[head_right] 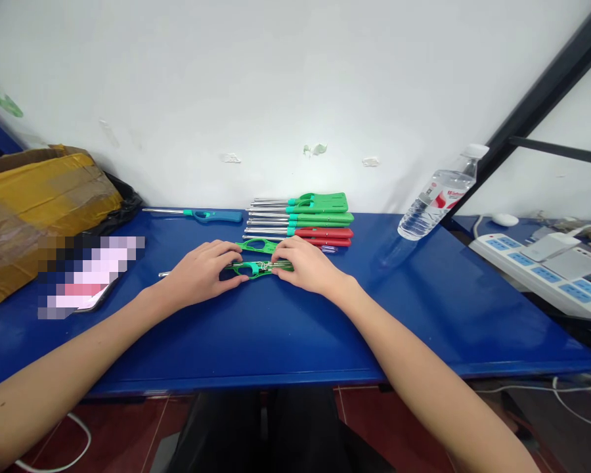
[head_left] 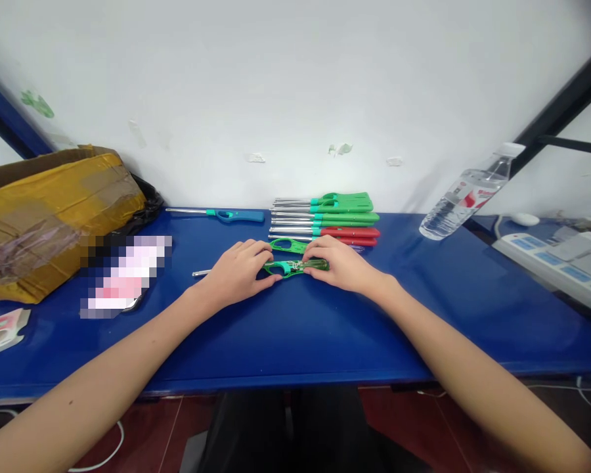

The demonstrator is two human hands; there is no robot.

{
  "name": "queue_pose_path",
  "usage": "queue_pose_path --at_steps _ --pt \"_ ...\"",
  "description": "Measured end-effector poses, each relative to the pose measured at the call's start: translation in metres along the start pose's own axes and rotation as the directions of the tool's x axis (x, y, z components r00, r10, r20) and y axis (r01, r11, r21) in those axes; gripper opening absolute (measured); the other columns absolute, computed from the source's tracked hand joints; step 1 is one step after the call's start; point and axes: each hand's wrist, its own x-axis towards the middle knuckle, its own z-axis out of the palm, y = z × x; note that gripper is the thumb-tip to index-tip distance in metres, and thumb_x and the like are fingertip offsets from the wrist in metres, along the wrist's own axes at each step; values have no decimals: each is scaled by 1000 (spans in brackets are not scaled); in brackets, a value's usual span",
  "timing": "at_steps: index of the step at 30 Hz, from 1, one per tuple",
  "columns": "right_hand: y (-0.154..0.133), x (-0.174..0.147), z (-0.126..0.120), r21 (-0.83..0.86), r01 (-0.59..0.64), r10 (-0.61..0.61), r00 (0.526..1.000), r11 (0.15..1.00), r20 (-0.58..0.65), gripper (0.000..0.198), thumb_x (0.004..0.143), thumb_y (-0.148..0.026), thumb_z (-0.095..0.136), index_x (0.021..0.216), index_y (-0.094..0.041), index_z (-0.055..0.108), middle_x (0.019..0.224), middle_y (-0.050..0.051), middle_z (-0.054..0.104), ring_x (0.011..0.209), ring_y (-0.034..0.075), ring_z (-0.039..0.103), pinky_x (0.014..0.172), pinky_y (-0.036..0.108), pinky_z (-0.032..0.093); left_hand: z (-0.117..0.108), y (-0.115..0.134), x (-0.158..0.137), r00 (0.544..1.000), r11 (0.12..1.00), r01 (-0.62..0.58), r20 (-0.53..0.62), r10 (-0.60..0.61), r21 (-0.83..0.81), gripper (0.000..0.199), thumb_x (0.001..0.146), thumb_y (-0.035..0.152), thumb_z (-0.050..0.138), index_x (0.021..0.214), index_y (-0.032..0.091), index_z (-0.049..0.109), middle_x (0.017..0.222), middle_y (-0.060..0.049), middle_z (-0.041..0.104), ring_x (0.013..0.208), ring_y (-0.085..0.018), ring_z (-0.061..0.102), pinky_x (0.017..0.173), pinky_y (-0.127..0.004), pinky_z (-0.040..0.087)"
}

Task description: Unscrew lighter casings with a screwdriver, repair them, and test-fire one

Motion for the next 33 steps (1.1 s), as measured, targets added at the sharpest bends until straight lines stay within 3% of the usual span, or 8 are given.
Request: queue_pose_path --at_steps 4,8,13,18,21,24,27,33 --pt "-1 0 -1 8 -11 11 1000 1000 3 13 88 -28 65 97 -20 70 104 9 68 98 24 59 89 40 49 1 3 0 999 1000 24 -32 -24 15 40 91 50 58 109 16 65 116 -13 64 106 -30 59 90 -43 48" --pt "-2 0 1 8 -17 17 1000 1000 6 14 88 -27 64 99 -20 70 103 9 68 98 24 59 89 40 49 4 8 0 997 991 -78 -13 77 -108 42 96 44 53 129 18 59 129 -12 59 117 -29 55 98 -44 45" --pt "3 0 -4 19 2 -2 1000 1000 -2 18 89 -30 63 102 -20 68 106 9 68 102 25 59 90 40 49 10 10 2 991 973 -128 8 132 -194 34 99 33 48 127 21 62 126 -11 63 117 -27 57 101 -46 45" --pt "21 -2 -27 -8 -77 74 976 997 -207 16 91 -30 57 98 -20 69 103 9 69 101 26 61 93 42 47 12 8 3 993 975 -113 19 119 -189 33 101 30 44 127 22 64 127 -10 65 117 -27 57 100 -47 46" --pt "37 -6 -39 -58 -207 177 929 977 -325 19 91 -29 54 94 -20 70 104 10 70 102 28 61 92 44 47 13 6 4 994 981 -99 32 106 -164 34 101 30 43 128 22 63 128 -9 64 116 -27 58 98 -46 48" --pt "47 -10 -48 -74 -259 217 911 963 -352 22 90 -29 54 92 -17 72 105 11 70 100 28 63 90 42 48 13 4 6 994 988 -89 51 96 -124 35 102 28 41 129 20 61 130 -9 64 118 -27 58 97 -44 48" --pt "48 -13 -56 -34 -330 307 908 944 -287 20 86 -30 58 88 -17 73 93 9 73 82 23 67 76 36 51 14 3 7 994 991 -81 58 88 -110 36 102 27 39 130 19 60 132 -10 63 121 -27 57 98 -45 47" --pt "37 -17 -60 -21 -425 422 888 905 181 16 76 -34 70 80 -19 73 74 2 73 65 18 66 61 28 47 13 2 5 995 990 -79 48 85 -116 39 101 30 41 134 16 56 136 -13 59 125 -29 55 101 -46 46"
